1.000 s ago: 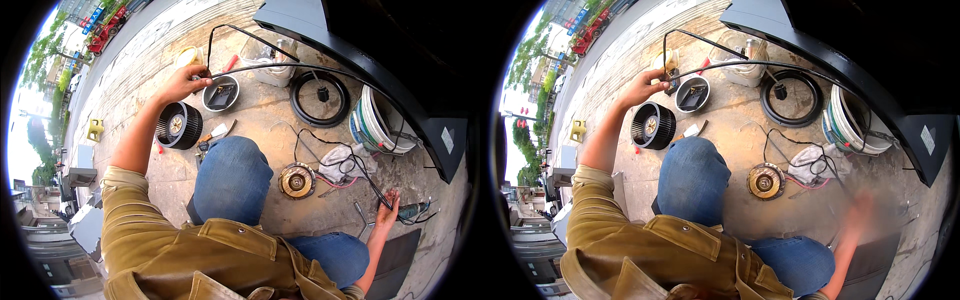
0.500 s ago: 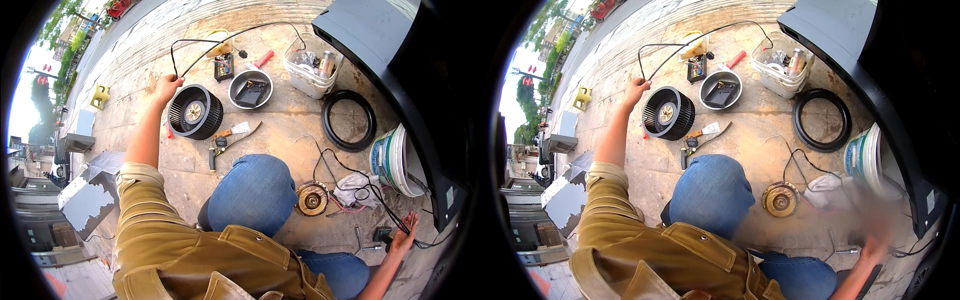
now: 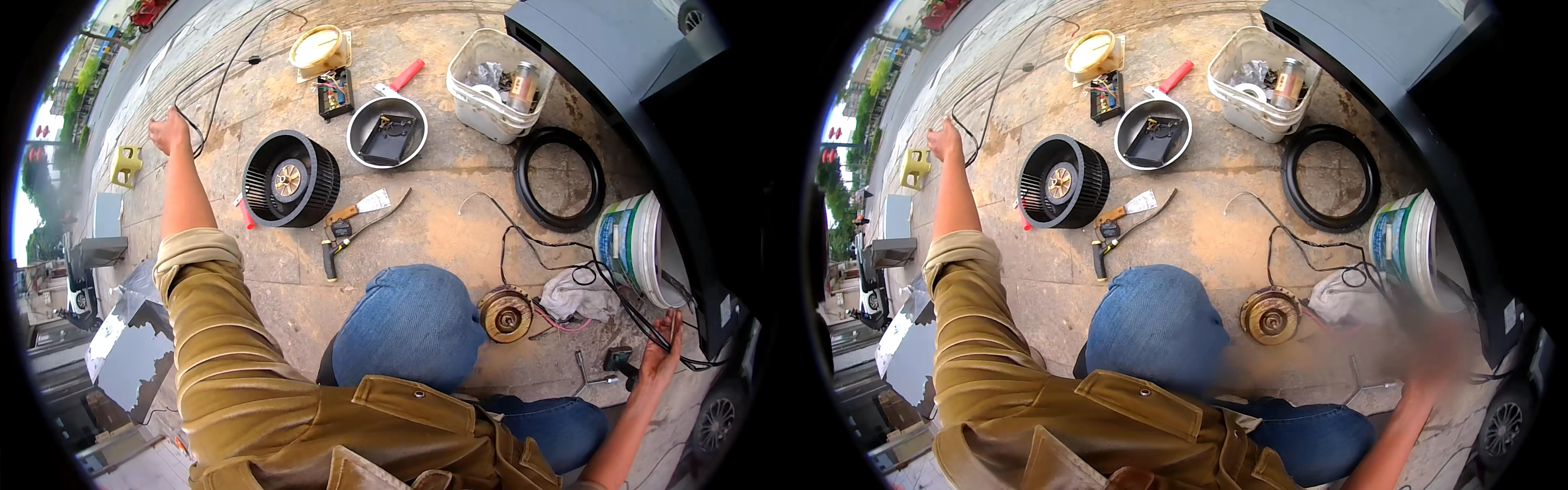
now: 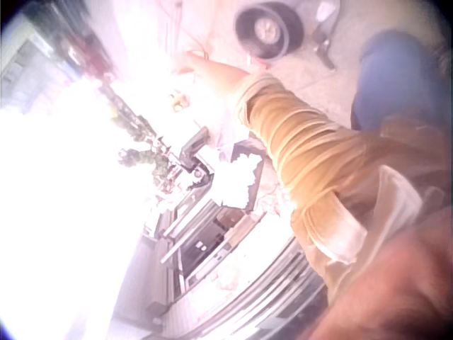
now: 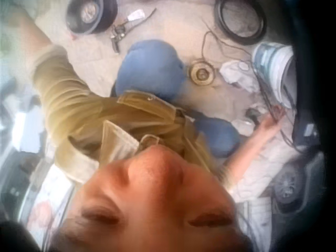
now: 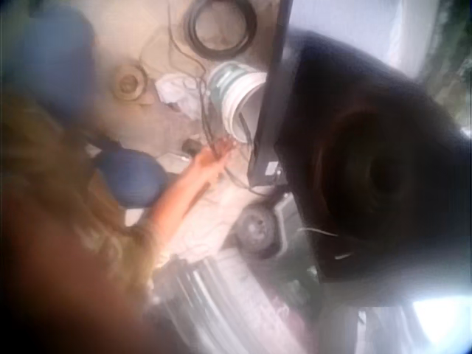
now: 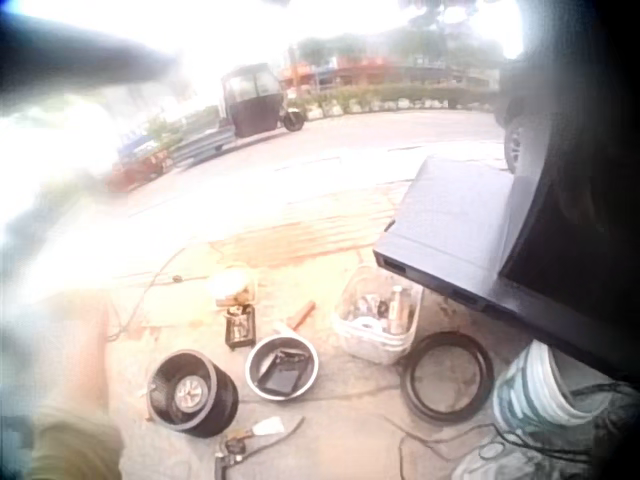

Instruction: The person sits on the ground and works on the internal wiring of a black appliance, connecting wires and handling a small motor. They then stand up, walk into a cluttered workshop, and place the motor and a small black box onto a shelf.

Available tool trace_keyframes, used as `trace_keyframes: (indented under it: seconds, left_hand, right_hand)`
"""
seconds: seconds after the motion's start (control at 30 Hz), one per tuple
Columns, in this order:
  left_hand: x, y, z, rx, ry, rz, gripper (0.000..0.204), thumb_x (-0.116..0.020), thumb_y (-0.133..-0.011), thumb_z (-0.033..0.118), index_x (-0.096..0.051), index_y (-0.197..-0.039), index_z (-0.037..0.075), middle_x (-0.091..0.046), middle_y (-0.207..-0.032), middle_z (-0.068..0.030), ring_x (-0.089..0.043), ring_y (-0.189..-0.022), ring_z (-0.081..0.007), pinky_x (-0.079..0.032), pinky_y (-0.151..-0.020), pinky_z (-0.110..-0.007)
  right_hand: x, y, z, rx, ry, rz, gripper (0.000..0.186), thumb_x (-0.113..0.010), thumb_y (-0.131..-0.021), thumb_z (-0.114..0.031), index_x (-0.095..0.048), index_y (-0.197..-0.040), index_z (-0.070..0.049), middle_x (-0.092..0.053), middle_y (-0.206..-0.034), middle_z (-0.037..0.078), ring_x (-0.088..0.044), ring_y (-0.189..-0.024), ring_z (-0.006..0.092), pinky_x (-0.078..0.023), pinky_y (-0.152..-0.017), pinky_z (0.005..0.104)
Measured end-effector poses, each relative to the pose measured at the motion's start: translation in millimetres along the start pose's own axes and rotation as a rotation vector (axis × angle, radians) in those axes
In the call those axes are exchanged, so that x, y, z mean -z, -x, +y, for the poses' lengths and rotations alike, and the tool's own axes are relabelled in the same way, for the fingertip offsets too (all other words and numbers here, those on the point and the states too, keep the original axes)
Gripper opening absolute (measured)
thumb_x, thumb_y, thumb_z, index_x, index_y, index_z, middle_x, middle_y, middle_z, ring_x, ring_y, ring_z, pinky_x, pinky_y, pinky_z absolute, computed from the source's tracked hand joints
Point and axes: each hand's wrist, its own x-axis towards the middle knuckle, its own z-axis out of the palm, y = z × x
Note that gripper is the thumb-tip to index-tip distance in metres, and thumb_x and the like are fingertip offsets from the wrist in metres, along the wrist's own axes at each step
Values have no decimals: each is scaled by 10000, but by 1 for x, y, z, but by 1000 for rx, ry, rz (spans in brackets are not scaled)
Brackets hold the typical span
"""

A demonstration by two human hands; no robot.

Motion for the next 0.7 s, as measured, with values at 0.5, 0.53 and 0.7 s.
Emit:
trace_keyframes:
  seconds: [0.5,0.53,0.7]
  left_hand:
    - [92,372,227,-1090,824,-1264,551,-651,-774,162,-418,-1260,50,-525,-1205,-139,-489,-1131,-288,-365,-969,-350]
    - [107,391,239,-1221,835,-1316,587,-667,-759,190,-409,-1267,54,-514,-1210,-137,-472,-1135,-304,-369,-968,-367]
    - [157,475,294,-1476,1031,-1513,732,-718,-703,246,-350,-1303,44,-431,-1282,-157,-416,-1176,-334,-358,-985,-377]
  right_hand:
    - [-75,37,9,59,-105,89,349,-454,-933,-236,-495,-1179,9,-509,-1179,162,-534,-947,167,-441,-898,380]
    - [-79,41,7,57,-122,87,356,-457,-932,-245,-493,-1178,9,-509,-1176,164,-534,-942,167,-441,-894,380]
    - [-91,49,4,38,-280,-14,383,-459,-931,-291,-484,-1171,7,-525,-1135,152,-538,-909,167,-441,-886,381]
